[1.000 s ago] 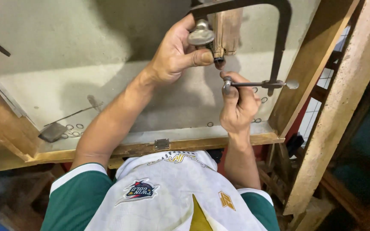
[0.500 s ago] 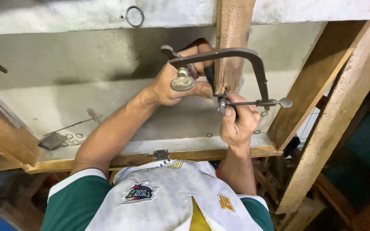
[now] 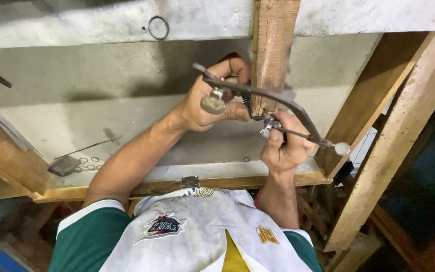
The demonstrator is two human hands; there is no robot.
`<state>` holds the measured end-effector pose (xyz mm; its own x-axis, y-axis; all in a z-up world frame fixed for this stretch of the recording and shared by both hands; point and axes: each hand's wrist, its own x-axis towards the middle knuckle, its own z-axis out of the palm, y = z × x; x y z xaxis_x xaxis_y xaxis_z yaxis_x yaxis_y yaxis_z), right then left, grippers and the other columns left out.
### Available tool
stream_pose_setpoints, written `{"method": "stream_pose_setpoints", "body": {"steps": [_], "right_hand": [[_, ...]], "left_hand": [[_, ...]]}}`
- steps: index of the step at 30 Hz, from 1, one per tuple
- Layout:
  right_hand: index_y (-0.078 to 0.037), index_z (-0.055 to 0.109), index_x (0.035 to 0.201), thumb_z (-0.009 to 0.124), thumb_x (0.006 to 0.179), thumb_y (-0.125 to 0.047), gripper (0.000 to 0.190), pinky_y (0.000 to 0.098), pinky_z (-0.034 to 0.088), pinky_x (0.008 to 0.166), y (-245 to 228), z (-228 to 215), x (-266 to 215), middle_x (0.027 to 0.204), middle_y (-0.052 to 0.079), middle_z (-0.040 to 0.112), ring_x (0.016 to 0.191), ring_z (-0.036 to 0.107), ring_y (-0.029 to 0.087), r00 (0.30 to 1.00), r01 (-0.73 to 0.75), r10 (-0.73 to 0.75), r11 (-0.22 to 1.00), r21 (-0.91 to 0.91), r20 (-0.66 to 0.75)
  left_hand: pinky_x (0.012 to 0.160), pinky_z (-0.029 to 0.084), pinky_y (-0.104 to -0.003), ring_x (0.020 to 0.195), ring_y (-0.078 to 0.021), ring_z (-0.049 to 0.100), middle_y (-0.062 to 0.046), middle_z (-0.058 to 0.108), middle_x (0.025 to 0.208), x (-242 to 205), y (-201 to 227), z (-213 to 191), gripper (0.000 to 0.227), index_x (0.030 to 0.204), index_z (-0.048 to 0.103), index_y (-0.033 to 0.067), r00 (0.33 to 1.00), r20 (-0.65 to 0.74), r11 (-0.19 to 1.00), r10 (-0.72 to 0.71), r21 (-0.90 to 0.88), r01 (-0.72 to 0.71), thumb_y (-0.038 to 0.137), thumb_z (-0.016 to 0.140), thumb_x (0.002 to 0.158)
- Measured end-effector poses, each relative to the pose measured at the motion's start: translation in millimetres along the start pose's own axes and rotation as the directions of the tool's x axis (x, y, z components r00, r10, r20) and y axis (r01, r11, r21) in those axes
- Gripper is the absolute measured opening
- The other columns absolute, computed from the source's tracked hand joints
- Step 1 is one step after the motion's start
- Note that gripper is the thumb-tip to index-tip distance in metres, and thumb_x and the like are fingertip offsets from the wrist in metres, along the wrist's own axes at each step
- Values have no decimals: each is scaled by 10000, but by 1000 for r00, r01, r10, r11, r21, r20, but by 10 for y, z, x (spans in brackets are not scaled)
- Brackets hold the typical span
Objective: The person holds a small metal spring and uses a hacksaw to cut it into two pieces. They then use a thin metal rod to clean the interior of the cut spring and repeat the cutting process on the remaining piece.
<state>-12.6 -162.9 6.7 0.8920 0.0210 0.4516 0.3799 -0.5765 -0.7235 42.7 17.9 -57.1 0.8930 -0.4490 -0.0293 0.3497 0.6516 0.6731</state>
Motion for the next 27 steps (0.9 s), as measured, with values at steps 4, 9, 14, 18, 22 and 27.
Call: {"method": "stream_pose_setpoints", "body": {"steps": [4, 9, 14, 18, 22, 27], "right_hand": [[43, 750, 932, 585, 1056, -313, 412, 335, 504, 507, 17, 39, -174, 644, 104, 637, 479, 580, 249, 999, -42, 43, 998, 42, -14], [65, 667, 1094, 411, 1109, -285, 434, 281, 417, 407, -290, 256, -458, 529, 56, 539, 412, 458, 126, 922, -376, 381, 849, 371, 63], [40, 499, 1248, 361, 1123, -324, 410, 257, 415, 500, -636, 347, -619, 702, 107, 523, 543, 477, 157, 806, -580, 577, 728, 366, 131], [77, 441, 1469, 412, 1158, -231, 439, 306, 570, 700, -559, 399, -745, 789, 134, 657, 622, 663, 179, 927, -374, 375, 912, 169, 27], [-71, 380, 1570, 526, 1133, -88, 461, 333, 602, 667, -449, 404, -926, 1144, 216, 658, 607, 626, 202, 943, -320, 331, 925, 206, -22], [-136, 392, 1583, 408, 1143, 6, 463, 327, 501, 654, -563, 381, -811, 819, 120, 492, 618, 514, 179, 961, -260, 275, 939, 224, -38]], "left_hand": [[811, 512, -233, 805, -91, 608, -66, 643, 808, 15, 226, 236, 430, 1176, 539, -3, 1000, -9, 999, 30, -18, -30, 33, 841, 872], [796, 546, -264, 838, -129, 640, -92, 645, 930, -146, 144, 331, 469, 1263, 436, 10, 996, -33, 995, 82, -57, -84, 124, 770, 954], [738, 604, -345, 804, -235, 640, -125, 643, 991, -149, 201, 389, 391, 1228, 343, 58, 1000, 18, 998, 21, -60, -19, 168, 659, 1025], [865, 619, -420, 917, -279, 683, -160, 669, 1066, -167, 176, 405, 395, 1292, 353, 63, 999, 21, 997, 43, -59, -42, 162, 647, 1048], [883, 612, -410, 922, -306, 682, -181, 669, 1072, -176, 135, 381, 390, 1308, 343, 49, 998, 18, 992, 54, -118, -52, 89, 629, 1046], [842, 639, -418, 942, -313, 684, -219, 667, 1071, -176, 130, 371, 398, 1304, 334, 51, 999, 30, 989, 33, -142, -29, 87, 634, 1045]]}}
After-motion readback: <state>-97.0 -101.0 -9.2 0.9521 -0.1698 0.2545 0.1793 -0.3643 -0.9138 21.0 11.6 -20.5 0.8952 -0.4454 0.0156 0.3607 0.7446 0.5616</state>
